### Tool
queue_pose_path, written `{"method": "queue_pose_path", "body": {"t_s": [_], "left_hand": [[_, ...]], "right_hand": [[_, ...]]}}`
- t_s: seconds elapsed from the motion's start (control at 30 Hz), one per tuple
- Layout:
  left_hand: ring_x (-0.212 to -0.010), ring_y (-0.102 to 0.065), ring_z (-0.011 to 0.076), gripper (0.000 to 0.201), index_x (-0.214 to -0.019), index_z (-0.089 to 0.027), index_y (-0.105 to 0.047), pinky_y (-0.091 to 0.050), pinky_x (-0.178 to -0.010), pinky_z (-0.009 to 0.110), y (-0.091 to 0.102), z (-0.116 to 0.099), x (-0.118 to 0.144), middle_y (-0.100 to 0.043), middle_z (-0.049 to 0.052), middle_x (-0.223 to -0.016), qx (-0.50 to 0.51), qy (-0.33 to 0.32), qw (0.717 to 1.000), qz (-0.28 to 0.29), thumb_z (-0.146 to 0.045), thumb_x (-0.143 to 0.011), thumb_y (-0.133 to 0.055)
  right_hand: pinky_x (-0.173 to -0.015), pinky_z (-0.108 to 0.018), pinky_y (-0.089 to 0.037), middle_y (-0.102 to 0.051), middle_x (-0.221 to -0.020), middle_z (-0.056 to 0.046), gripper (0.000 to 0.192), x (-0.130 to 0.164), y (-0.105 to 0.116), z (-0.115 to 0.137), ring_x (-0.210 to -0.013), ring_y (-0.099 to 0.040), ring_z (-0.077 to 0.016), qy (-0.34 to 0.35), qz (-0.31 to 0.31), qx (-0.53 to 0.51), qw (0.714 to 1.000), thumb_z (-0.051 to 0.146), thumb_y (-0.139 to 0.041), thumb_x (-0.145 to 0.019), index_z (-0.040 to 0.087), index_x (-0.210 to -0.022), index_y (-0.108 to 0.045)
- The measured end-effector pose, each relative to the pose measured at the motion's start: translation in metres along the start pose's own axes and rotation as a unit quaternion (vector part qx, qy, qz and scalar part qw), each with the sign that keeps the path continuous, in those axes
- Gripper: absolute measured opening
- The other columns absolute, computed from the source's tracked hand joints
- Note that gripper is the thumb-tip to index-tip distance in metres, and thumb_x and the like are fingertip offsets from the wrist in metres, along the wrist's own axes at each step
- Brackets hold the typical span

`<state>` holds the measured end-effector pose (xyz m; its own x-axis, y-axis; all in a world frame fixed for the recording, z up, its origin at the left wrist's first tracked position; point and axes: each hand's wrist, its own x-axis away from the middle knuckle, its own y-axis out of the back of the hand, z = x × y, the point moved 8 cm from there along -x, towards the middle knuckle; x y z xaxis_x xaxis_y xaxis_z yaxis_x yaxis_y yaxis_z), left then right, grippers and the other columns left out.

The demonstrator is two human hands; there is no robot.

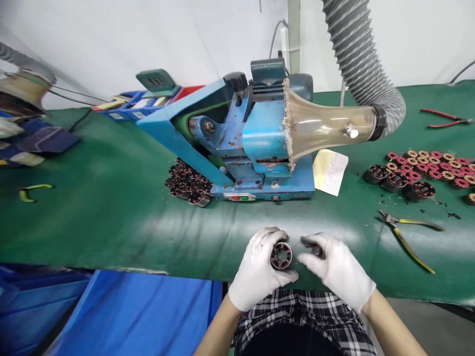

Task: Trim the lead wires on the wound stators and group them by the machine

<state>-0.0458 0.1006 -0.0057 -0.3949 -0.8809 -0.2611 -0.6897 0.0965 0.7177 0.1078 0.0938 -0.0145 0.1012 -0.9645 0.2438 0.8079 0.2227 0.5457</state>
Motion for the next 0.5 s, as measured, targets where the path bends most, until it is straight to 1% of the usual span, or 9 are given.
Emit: {"method": "queue_pose_path", "body": {"t_s": [0.07,0.1,0.17,0.27,0.33,0.4,0.43,0.47,0.5], "left_hand": [[-0.107,-0.055,0.0300,0.051,-0.102,-0.020,-0.053,-0.044,-0.094,0.048,-0.002,0.000,0.000,-0.063,0.007,-0.100,-0.002,-0.008,1.000,0.019,-0.029,-0.057,-0.076],[-0.108,-0.055,0.0296,0.047,-0.101,-0.021,-0.054,-0.044,-0.094,0.047,-0.002,0.001,0.000,-0.064,0.006,-0.099,-0.001,-0.008,1.000,0.026,-0.029,-0.060,-0.076],[-0.110,-0.054,0.0292,0.044,-0.101,-0.021,-0.055,-0.042,-0.096,0.047,-0.003,0.003,0.002,-0.065,0.006,-0.099,0.005,-0.006,1.000,0.028,-0.030,-0.062,-0.076],[-0.112,-0.052,0.0297,0.046,-0.100,-0.022,-0.055,-0.041,-0.096,0.048,-0.005,0.005,0.003,-0.064,0.006,-0.100,0.012,0.004,1.000,0.025,-0.029,-0.060,-0.077],[-0.113,-0.052,0.0302,0.048,-0.100,-0.022,-0.055,-0.042,-0.095,0.049,-0.006,0.005,0.003,-0.063,0.006,-0.101,0.013,0.009,1.000,0.025,-0.029,-0.058,-0.079],[-0.113,-0.052,0.0304,0.049,-0.099,-0.022,-0.055,-0.042,-0.095,0.050,-0.006,0.004,0.003,-0.063,0.006,-0.102,0.011,0.009,1.000,0.023,-0.029,-0.058,-0.079],[-0.113,-0.052,0.0304,0.048,-0.099,-0.022,-0.054,-0.043,-0.095,0.050,-0.005,0.004,0.003,-0.063,0.006,-0.101,0.008,0.009,1.000,0.022,-0.030,-0.059,-0.079],[-0.113,-0.052,0.0302,0.047,-0.099,-0.022,-0.054,-0.042,-0.095,0.050,-0.004,0.003,0.002,-0.063,0.006,-0.100,0.007,0.010,1.000,0.021,-0.029,-0.059,-0.078],[-0.113,-0.052,0.0302,0.048,-0.100,-0.022,-0.054,-0.042,-0.096,0.050,-0.002,0.002,0.002,-0.063,0.006,-0.100,0.010,0.007,1.000,0.022,-0.027,-0.059,-0.078]], "right_hand": [[-0.074,-0.036,-0.049,-0.071,-0.088,-0.007,0.021,0.003,-0.016,0.018,-0.080,-0.064,-0.0249,0.049,0.066,0.035,0.996,0.035,-0.063,-0.076,0.020,-0.089,-0.069],[-0.069,-0.034,-0.049,-0.070,-0.080,-0.006,0.016,0.004,-0.022,0.022,-0.075,-0.063,-0.0235,0.053,0.086,0.045,0.994,0.033,-0.061,-0.077,0.019,-0.082,-0.069],[-0.060,-0.030,-0.046,-0.067,-0.068,-0.003,0.018,0.003,-0.028,0.024,-0.064,-0.059,-0.0195,0.034,0.107,0.033,0.993,0.028,-0.055,-0.080,0.019,-0.068,-0.066],[-0.050,-0.025,-0.040,-0.060,-0.057,0.001,0.021,-0.003,-0.022,0.015,-0.054,-0.052,-0.0146,-0.025,0.114,-0.063,0.991,0.031,-0.055,-0.079,0.019,-0.063,-0.062],[-0.046,-0.024,-0.037,-0.054,-0.052,0.003,0.024,-0.006,-0.006,0.004,-0.049,-0.048,-0.0129,-0.073,0.072,-0.135,0.985,0.038,-0.057,-0.078,0.019,-0.063,-0.060],[-0.046,-0.025,-0.039,-0.054,-0.051,0.003,0.026,-0.006,0.015,-0.005,-0.048,-0.049,-0.0137,-0.104,-0.016,-0.166,0.980,0.044,-0.060,-0.075,0.020,-0.063,-0.059],[-0.049,-0.026,-0.041,-0.057,-0.054,0.002,0.026,-0.004,0.024,-0.005,-0.051,-0.052,-0.0150,-0.099,-0.057,-0.163,0.980,0.045,-0.061,-0.074,0.021,-0.063,-0.060],[-0.053,-0.027,-0.045,-0.062,-0.059,0.000,0.024,-0.002,0.029,-0.002,-0.055,-0.056,-0.0169,-0.073,-0.079,-0.148,0.983,0.044,-0.062,-0.073,0.022,-0.064,-0.061],[-0.059,-0.028,-0.048,-0.066,-0.065,-0.002,0.021,0.000,0.028,0.005,-0.062,-0.060,-0.0188,-0.032,-0.076,-0.123,0.989,0.042,-0.062,-0.074,0.022,-0.067,-0.063]]}}
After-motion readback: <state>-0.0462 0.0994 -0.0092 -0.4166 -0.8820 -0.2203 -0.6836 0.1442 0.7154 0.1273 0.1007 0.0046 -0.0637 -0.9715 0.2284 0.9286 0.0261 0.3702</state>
